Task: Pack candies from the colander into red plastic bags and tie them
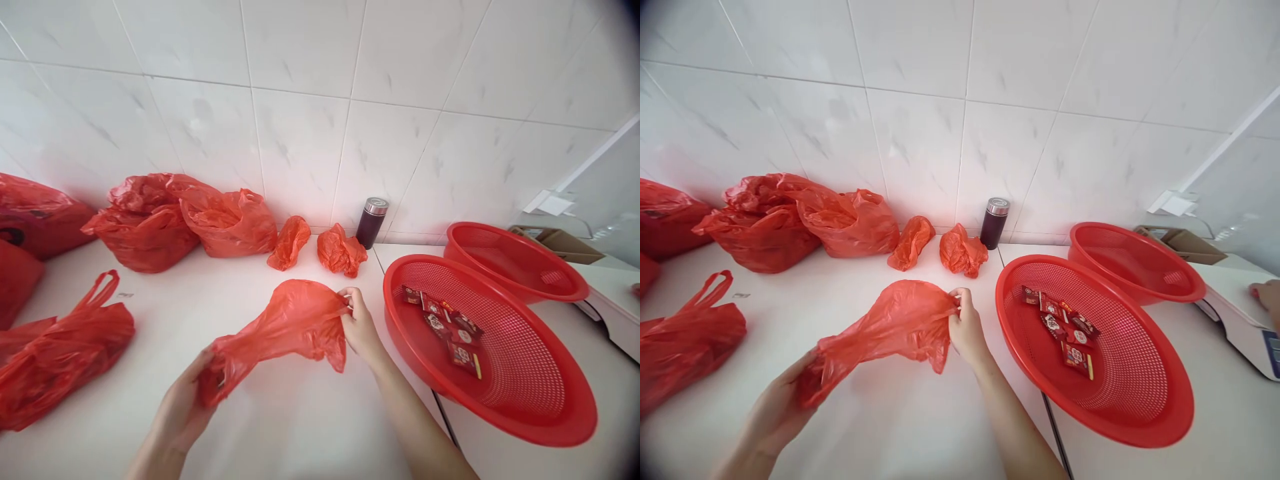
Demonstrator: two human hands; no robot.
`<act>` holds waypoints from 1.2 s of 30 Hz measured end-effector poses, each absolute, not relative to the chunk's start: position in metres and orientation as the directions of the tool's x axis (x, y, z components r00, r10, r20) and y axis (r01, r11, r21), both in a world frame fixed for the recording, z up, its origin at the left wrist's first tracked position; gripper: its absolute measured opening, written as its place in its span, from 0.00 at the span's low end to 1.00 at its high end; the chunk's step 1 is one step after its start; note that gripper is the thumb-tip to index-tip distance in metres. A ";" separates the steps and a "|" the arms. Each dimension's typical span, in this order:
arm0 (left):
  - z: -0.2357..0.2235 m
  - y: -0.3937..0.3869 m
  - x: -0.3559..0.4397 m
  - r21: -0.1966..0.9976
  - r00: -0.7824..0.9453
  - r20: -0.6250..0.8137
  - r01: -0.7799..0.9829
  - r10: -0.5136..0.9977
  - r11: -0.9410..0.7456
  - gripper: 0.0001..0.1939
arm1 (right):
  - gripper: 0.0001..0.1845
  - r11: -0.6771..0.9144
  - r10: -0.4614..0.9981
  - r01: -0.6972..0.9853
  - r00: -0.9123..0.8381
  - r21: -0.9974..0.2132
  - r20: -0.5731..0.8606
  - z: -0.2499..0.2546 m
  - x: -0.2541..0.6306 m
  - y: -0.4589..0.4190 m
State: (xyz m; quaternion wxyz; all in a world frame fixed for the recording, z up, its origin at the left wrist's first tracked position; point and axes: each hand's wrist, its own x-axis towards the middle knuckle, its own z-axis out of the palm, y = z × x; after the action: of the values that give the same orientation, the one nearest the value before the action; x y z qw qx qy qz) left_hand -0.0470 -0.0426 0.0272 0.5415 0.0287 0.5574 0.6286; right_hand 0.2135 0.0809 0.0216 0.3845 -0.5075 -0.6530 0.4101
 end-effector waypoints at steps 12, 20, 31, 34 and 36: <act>0.001 -0.017 0.006 0.349 -0.194 0.369 0.935 0.909 0.058 0.15 | 0.18 0.115 0.932 0.244 -0.363 -0.963 0.019 0.045 0.190 0.055; 0.008 0.010 -0.067 0.433 -0.414 0.177 0.847 0.893 0.307 0.12 | 0.26 0.094 0.759 0.303 -0.638 -0.948 -0.129 0.046 0.238 0.052; 0.050 -0.036 -0.054 0.929 -0.148 -0.262 0.230 0.954 0.291 0.16 | 0.16 0.272 0.888 0.432 -0.458 -0.860 0.051 0.059 0.238 0.039; 0.057 -0.038 -0.035 0.940 -0.104 -0.341 -0.037 0.934 0.339 0.17 | 0.13 0.599 0.799 0.493 -0.414 -0.631 0.436 0.055 0.219 0.021; 0.062 -0.040 -0.019 0.889 -0.090 -0.422 -0.234 0.902 0.393 0.20 | 0.15 0.740 0.669 0.479 -0.450 -0.473 0.592 0.049 0.208 0.013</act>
State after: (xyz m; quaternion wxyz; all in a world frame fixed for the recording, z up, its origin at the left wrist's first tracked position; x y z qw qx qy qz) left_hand -0.0192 -0.0397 0.0616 0.6081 0.2922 0.5716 0.4671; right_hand 0.2083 0.0126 0.0486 0.3990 -0.3405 -0.8430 0.1191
